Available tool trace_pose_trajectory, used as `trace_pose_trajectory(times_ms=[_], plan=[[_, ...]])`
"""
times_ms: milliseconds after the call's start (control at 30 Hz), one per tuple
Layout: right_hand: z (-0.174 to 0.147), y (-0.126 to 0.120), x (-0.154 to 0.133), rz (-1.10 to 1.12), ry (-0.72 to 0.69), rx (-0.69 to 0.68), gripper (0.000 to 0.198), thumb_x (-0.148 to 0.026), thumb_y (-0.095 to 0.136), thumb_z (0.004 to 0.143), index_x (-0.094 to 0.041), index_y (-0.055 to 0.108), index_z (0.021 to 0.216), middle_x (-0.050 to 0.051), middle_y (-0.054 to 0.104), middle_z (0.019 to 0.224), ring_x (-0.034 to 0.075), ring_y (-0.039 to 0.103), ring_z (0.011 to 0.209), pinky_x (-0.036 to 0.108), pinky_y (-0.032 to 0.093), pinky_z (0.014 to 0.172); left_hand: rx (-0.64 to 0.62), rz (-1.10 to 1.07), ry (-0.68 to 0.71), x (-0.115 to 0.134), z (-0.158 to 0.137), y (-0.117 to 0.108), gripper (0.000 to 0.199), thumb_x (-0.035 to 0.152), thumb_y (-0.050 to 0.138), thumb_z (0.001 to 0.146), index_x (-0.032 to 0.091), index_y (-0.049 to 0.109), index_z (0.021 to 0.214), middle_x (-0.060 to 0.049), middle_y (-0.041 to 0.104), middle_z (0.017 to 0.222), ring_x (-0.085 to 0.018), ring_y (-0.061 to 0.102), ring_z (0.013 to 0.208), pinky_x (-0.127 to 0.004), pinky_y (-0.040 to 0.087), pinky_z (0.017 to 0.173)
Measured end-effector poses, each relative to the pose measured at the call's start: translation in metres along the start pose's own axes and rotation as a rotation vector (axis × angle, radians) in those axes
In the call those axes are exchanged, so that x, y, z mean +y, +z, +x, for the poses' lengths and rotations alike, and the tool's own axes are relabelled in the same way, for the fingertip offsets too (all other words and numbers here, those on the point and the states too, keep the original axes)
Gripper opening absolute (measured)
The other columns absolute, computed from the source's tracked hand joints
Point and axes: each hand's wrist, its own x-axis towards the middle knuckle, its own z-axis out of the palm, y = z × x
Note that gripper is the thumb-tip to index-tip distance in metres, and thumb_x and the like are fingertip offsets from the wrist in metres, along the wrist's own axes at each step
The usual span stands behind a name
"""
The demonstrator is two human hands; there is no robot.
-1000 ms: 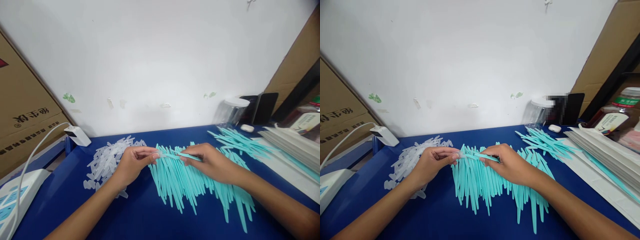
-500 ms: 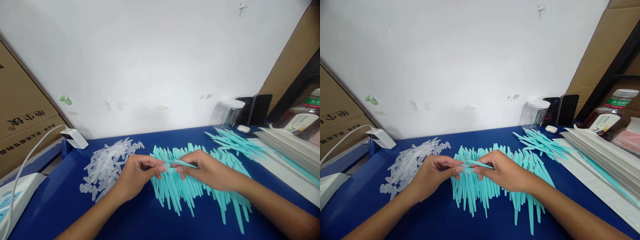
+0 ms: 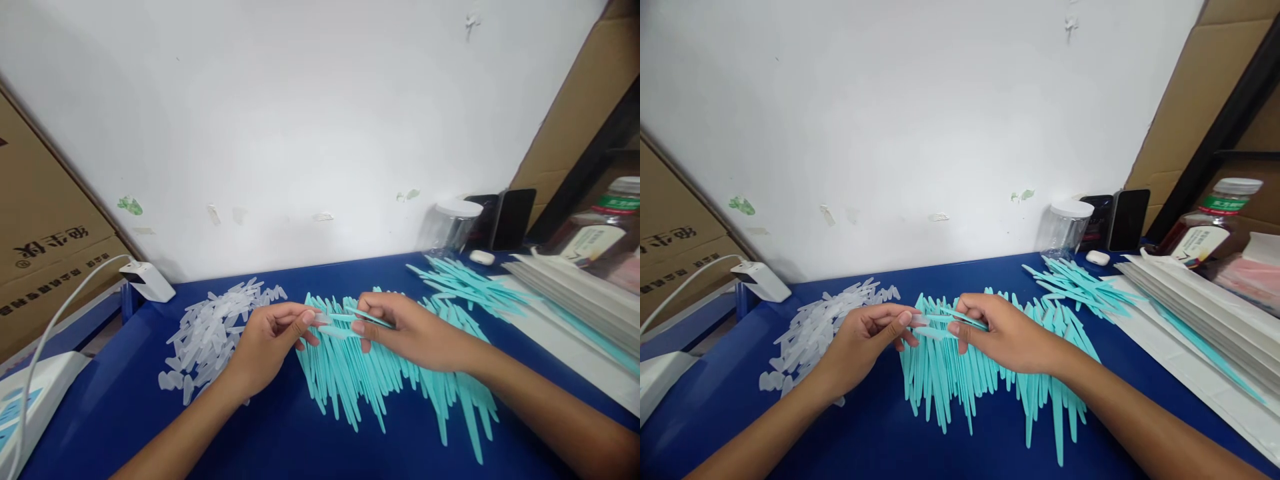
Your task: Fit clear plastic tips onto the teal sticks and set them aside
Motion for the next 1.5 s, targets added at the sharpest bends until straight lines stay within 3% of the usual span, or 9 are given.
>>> trace_pose_trajectory(times_ms=[233,500,833,1500], plan=[[0.0009,-0.0006,0.0009,0.073,0.008,-0.049,0.032,-0.047,0.063,0.101,-0.02,0.06,0.085,-0.001,0.071,0.075,0.009,0.043,0.051,0.024,0.033,0.048,0.084,-0.038,0.042,0.0016,0.0018,-0.0015,0.025,0.038,0.082,0.086,0.019,0.083,0.102,-0.006,0.08,0.078,-0.018,0.074,0.07,-0.026,0.059,0.062],[0.0017,-0.0002,0.0003,0.066,-0.023,-0.07,0.028,-0.043,0.064,0.1,-0.021,0.056,0.084,-0.001,0.076,0.076,0.01,0.047,0.053,0.024,0.035,0.05,0.059,-0.052,0.011,-0.0007,-0.0008,-0.0009,0.027,0.038,0.085,0.082,0.021,0.084,0.103,-0.007,0.083,0.092,-0.022,0.078,0.083,-0.031,0.065,0.077],[0.0006,-0.0038,-0.0021,0.02,-0.022,-0.05,0.03,-0.044,0.064,0.1,-0.022,0.054,0.082,-0.001,0.076,0.076,0.01,0.049,0.055,0.024,0.038,0.052,0.118,-0.029,-0.003,0.0036,0.0023,-0.0037,0.028,0.041,0.085,0.081,0.019,0.084,0.099,-0.006,0.081,0.078,-0.018,0.075,0.071,-0.026,0.06,0.065],[-0.002,-0.0055,-0.0059,0.001,-0.001,-0.043,0.03,-0.044,0.067,0.099,-0.021,0.06,0.082,-0.002,0.074,0.073,0.01,0.047,0.052,0.024,0.036,0.05,0.011,-0.024,0.029,0.0034,-0.0014,-0.0044,0.021,0.036,0.085,0.083,0.023,0.086,0.099,-0.005,0.081,0.08,-0.019,0.076,0.076,-0.027,0.062,0.073]])
